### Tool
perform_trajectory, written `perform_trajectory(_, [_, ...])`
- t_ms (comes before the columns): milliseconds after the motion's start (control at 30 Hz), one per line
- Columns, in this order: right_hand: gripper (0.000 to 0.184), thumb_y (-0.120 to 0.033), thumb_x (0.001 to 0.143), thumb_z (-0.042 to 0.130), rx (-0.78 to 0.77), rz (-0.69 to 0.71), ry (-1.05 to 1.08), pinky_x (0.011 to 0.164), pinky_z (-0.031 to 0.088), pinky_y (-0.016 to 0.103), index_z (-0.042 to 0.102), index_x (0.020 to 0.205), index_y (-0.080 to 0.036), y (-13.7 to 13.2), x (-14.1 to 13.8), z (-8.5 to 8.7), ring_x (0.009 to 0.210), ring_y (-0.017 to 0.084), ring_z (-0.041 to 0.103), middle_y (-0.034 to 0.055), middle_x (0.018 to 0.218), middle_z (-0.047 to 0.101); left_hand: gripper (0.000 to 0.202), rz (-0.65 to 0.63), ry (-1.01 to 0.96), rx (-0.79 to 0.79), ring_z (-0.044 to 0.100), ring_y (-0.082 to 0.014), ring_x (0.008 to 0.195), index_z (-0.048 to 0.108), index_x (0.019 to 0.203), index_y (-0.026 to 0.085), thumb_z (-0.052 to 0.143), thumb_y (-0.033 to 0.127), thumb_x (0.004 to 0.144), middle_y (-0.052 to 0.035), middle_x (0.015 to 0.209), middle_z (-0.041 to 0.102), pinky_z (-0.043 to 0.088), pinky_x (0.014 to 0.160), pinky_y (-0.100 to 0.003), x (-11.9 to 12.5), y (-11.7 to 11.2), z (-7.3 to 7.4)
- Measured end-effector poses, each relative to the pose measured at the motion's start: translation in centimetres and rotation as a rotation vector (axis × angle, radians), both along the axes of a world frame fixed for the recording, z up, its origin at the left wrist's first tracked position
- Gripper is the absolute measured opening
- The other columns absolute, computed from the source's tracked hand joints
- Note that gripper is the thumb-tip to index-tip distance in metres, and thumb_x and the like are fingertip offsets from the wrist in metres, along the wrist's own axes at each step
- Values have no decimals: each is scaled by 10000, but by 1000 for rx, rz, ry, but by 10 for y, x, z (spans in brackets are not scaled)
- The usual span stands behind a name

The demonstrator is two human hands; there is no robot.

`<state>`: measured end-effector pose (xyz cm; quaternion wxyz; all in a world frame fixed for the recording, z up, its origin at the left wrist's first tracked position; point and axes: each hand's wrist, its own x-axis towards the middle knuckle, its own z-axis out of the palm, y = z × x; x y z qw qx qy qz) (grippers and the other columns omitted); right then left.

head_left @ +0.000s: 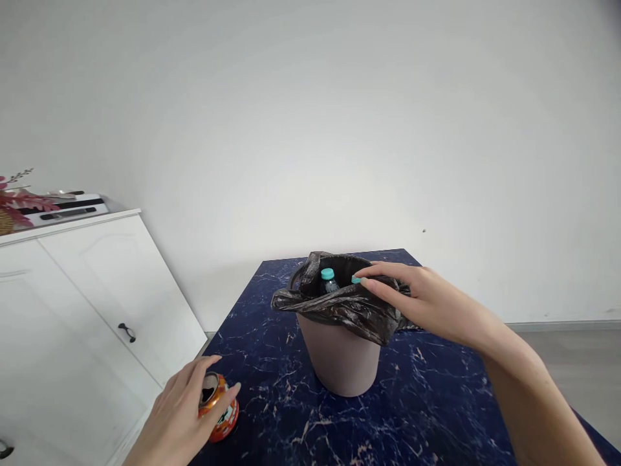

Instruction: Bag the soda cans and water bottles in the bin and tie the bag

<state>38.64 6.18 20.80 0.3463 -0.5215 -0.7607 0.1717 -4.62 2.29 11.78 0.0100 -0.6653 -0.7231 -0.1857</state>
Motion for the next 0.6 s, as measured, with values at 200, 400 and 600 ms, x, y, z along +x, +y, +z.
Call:
perform_trajectory(200, [494, -636, 1049, 449, 6, 3, -16, 581, 527, 354, 737, 1334, -353, 1, -1, -1, 663, 202, 708, 40, 1294, 785, 617, -18, -17, -14, 700, -381, 1281, 585, 1411, 292, 502, 681, 939, -127, 1435, 695, 589, 1026, -496, -5, -9, -20])
perform_trajectory(400, [447, -605, 1046, 468, 17, -13, 0, 528, 457, 343, 748, 1291, -356, 1, -1, -1, 540, 161, 616, 21, 1177, 813, 523, 87, -10, -44, 771, -412, 1125, 582, 1365, 326, 514, 639, 953, -117, 1381, 737, 641, 786, -474, -4, -6, -3])
perform_trajectory(600, [403, -588, 1041, 479, 27, -11, 22, 554, 439, 341, 773, 1183, -352, 0, -2, 1, 551, 153, 583, -1, 1122, 811, 667, 239, -103, 434, 662, -462, 1294, 450, 1461, 345, 584, 713, 922, -113, 1502, 633, 586, 1002, -601, 41, -6, 61])
